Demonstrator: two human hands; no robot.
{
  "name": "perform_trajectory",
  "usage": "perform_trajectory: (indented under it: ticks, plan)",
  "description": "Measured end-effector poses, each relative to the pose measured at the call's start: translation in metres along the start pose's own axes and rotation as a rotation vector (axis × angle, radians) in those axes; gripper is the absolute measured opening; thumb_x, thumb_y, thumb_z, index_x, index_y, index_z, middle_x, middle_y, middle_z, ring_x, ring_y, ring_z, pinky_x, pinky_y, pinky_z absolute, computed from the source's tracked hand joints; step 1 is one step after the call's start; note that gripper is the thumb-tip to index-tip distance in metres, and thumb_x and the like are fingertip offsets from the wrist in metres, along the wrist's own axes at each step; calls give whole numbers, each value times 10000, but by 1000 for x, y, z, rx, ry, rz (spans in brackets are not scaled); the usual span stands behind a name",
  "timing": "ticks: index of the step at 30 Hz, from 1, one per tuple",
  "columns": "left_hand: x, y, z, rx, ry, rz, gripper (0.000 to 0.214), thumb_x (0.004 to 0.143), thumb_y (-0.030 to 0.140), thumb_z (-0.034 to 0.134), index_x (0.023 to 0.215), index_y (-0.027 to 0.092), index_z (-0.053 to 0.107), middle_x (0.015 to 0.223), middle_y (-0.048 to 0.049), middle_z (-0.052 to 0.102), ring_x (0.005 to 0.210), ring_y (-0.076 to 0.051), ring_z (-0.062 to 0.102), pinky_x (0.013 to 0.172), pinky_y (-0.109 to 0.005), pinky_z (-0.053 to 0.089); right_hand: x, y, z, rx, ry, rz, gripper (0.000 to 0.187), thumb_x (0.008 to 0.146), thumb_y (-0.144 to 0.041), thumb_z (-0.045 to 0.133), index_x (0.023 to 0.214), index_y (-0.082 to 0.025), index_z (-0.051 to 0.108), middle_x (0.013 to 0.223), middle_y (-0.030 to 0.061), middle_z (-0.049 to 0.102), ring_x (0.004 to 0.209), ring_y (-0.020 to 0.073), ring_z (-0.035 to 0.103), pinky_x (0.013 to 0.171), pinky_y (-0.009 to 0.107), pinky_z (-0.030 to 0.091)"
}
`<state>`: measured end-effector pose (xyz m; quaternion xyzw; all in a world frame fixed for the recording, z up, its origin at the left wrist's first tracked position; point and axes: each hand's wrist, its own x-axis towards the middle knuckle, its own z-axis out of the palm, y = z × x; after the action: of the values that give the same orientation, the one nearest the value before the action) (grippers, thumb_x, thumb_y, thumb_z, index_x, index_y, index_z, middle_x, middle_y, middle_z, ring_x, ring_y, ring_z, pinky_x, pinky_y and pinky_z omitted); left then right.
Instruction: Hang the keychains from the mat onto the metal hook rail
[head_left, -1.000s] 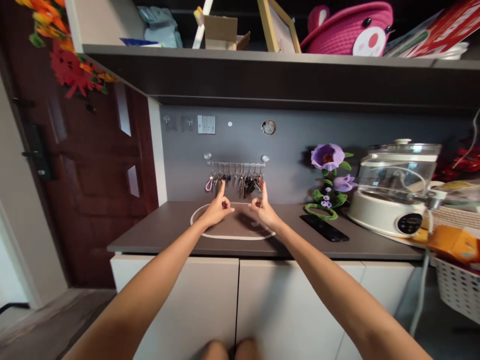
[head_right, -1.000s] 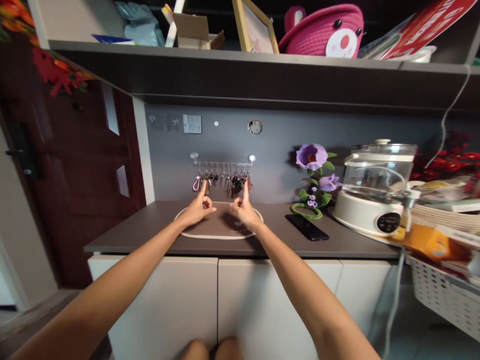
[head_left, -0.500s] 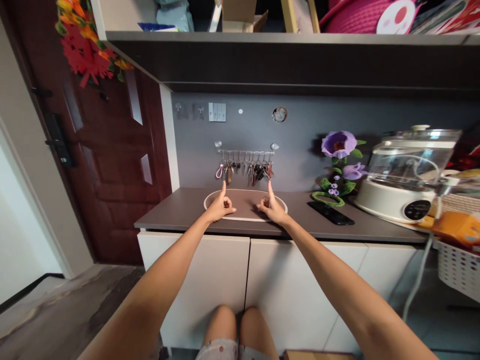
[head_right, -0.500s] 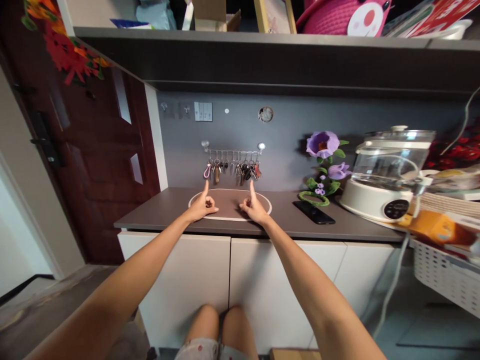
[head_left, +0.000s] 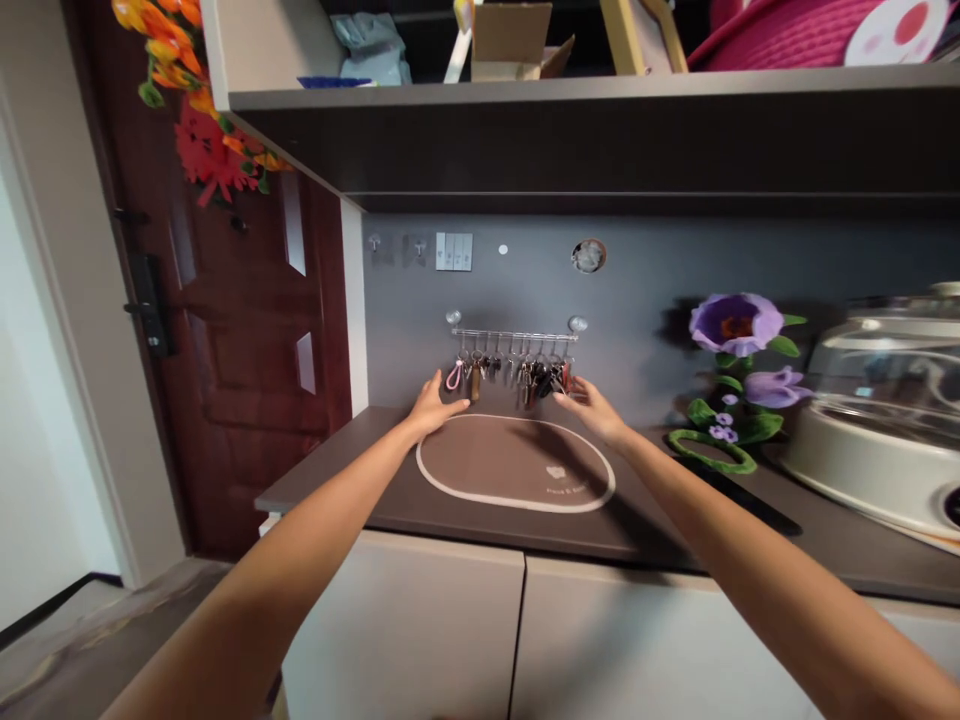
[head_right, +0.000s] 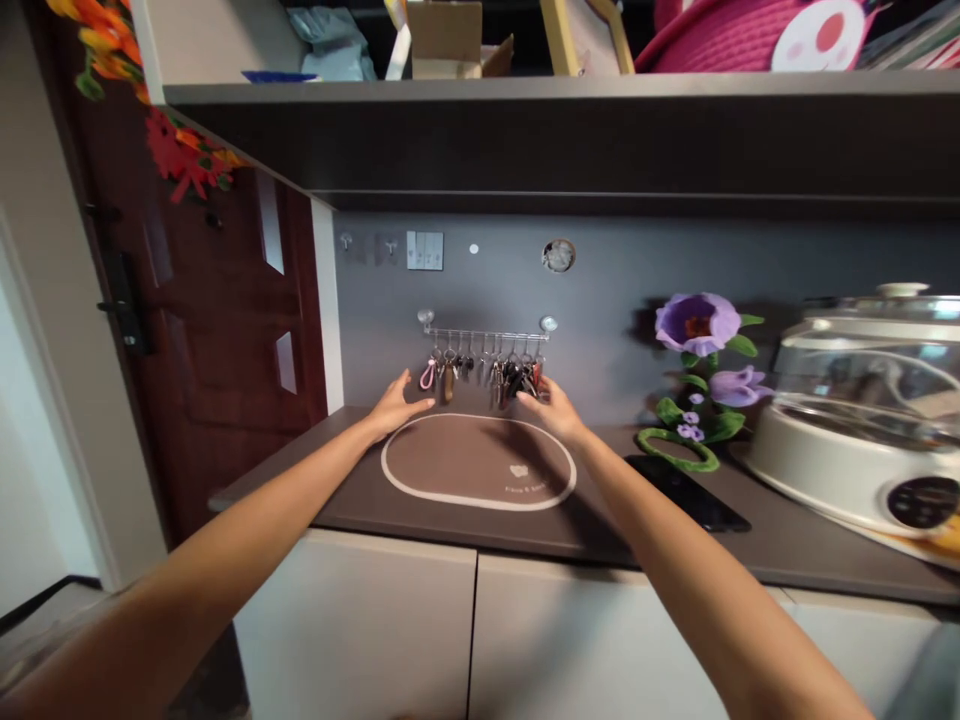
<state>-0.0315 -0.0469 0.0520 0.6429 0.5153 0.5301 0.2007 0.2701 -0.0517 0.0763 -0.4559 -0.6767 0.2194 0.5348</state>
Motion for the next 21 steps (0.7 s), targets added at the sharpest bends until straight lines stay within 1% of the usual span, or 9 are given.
perform_trajectory:
  ticks: [2,5,7,9,11,14,16,18,21]
  plan:
    - [24,0,0,4,15,-14,944,537,436,723,1318,138,285,1393,-180,246,1286,-288,218,1027,-377,213,20,0,-6,-3,59,50,717,603,-452,676,1207,-146,441,1212,157,488,1090,265,472,918,377,380]
    - [56,-1,7,-78,46,-52,901,494,399,757,1263,145,361,1382,-177,281,1266,-286,268,1016,-362,226,44,4,-9,5,163,152,746,578,-460,690,1200,-142,429,1237,164,469,1115,272,454,911,358,384]
    - [72,-2,14,-183,58,-73,828,459,369,779,1184,155,440,1326,-171,378,1207,-284,363,963,-348,292,56,9,-7,39,185,201,690,591,-478,673,1161,-160,450,1191,148,510,1061,256,493,863,338,414]
    - [84,-2,23,-309,18,-88,676,458,351,782,1053,159,523,1177,-153,530,1073,-265,491,860,-330,372,65,17,-3,91,182,232,633,609,-507,645,1120,-183,459,1085,117,573,942,223,549,778,315,450]
    - [92,-2,31,-441,-37,-106,483,489,344,767,889,154,574,947,-108,636,883,-221,577,749,-302,410,71,25,3,155,175,257,611,614,-531,627,1103,-214,444,964,74,606,794,179,573,677,290,468]
    - [100,-1,42,-666,-95,-186,300,548,334,735,711,141,573,700,-42,633,665,-140,584,675,-259,413,76,35,15,326,126,271,556,627,-558,598,1069,-268,426,847,16,599,646,133,558,569,259,461]
    - [103,-1,48,-835,-139,-264,267,589,339,712,673,137,558,628,-23,606,602,-118,575,667,-254,422,79,39,24,457,76,264,489,649,-587,555,1008,-276,439,790,-4,587,609,121,545,547,250,453]
    - [105,-1,55,-968,-192,-319,257,623,346,691,679,140,548,596,-13,586,581,-120,577,668,-267,440,81,40,33,535,54,260,444,669,-616,506,934,-264,460,736,-14,579,604,118,534,554,247,446]
    - [105,0,64,-1071,-238,-328,231,663,342,660,740,154,550,603,2,580,568,-117,579,652,-272,457,84,37,44,586,66,257,439,693,-645,436,878,-249,476,708,-13,585,618,126,531,556,245,434]
